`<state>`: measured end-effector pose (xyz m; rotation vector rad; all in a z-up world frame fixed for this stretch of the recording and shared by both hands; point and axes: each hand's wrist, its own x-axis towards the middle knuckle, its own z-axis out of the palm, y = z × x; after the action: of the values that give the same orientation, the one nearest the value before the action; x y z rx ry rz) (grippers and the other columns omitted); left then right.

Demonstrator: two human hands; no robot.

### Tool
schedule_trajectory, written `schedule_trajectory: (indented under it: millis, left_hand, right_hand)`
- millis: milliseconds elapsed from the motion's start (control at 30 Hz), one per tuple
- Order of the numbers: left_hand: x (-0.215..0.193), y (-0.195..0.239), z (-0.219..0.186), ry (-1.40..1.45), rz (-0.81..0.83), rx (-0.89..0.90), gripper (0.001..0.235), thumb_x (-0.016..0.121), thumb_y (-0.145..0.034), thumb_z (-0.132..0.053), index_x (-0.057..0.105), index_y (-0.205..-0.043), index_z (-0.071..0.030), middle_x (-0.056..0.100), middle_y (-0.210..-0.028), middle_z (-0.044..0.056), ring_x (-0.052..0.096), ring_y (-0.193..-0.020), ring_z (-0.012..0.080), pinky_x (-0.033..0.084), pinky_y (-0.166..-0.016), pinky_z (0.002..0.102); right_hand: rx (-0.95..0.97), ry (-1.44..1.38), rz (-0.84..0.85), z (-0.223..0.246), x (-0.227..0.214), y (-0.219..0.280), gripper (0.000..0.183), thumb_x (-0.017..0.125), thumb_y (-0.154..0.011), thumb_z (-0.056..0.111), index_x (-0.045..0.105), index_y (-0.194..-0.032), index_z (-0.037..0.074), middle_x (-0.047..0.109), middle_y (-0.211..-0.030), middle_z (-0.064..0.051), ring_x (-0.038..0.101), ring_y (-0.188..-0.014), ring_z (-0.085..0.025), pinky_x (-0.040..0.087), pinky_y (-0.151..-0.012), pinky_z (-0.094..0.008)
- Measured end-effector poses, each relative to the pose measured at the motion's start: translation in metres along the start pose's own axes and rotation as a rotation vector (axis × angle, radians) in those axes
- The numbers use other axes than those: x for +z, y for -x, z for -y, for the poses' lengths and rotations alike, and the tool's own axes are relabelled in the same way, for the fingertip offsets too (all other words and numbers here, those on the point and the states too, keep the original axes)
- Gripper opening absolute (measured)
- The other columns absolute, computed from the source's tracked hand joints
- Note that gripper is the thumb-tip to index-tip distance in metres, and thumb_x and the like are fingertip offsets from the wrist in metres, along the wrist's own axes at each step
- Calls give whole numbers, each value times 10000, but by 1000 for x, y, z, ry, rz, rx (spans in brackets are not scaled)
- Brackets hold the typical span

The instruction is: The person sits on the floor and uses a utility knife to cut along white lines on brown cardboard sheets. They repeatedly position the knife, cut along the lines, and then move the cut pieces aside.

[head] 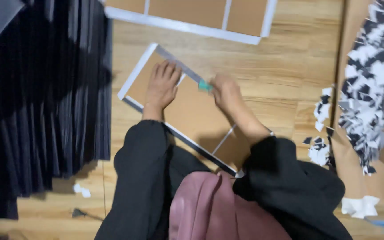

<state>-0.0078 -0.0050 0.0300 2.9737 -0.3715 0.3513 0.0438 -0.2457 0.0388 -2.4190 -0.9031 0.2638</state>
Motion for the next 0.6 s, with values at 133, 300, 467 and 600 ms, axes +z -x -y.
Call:
schedule_trajectory:
  millis: [133, 300, 467, 600]
  left_hand:
    - [1, -7, 6, -72, 6, 61, 394, 530, -750, -186, 476, -1128, -92, 452, -1149, 123, 400, -1132, 320, 342, -948, 474]
    - [-24, -37, -52, 25, 230, -79, 525, 575, -689, -336, 439, -1154, -134, 435, -1186, 107, 338, -1198, 312, 251, -960, 533]
    - [-27, -44, -141, -8, 544, 460, 1078, 642, -472, -688, 303, -1364, -187, 190, -1478, 5, 186, -1343, 247, 176, -1039, 568]
    - [-5, -58, -142, -58, 648, 419, 1040, 759, -357, -663, 418, -1179, -126, 287, -1314, 48, 197, -1272, 264, 283, -980, 522]
  right_hand:
    - [38, 60, 64, -6, -6, 99, 165, 619, -777, 214, 592, -911, 122, 560, -864, -102, 551, -889, -315, 454, -771, -427]
    - [342, -102, -96, -63, -27, 194, 209, 645, -779, 204, 618, -957, 97, 600, -932, -129, 561, -967, -347, 456, -821, -429]
    - [499, 280, -364, -99, -67, 204, 284, 542, -811, 29, 602, -1085, 66, 574, -936, -141, 547, -953, -334, 426, -856, -394]
    - [582, 113, -513, -43, -84, 185, 455, 514, -882, 142, 410, -1267, -77, 461, -1190, -315, 393, -1153, -446, 248, -1005, -489]
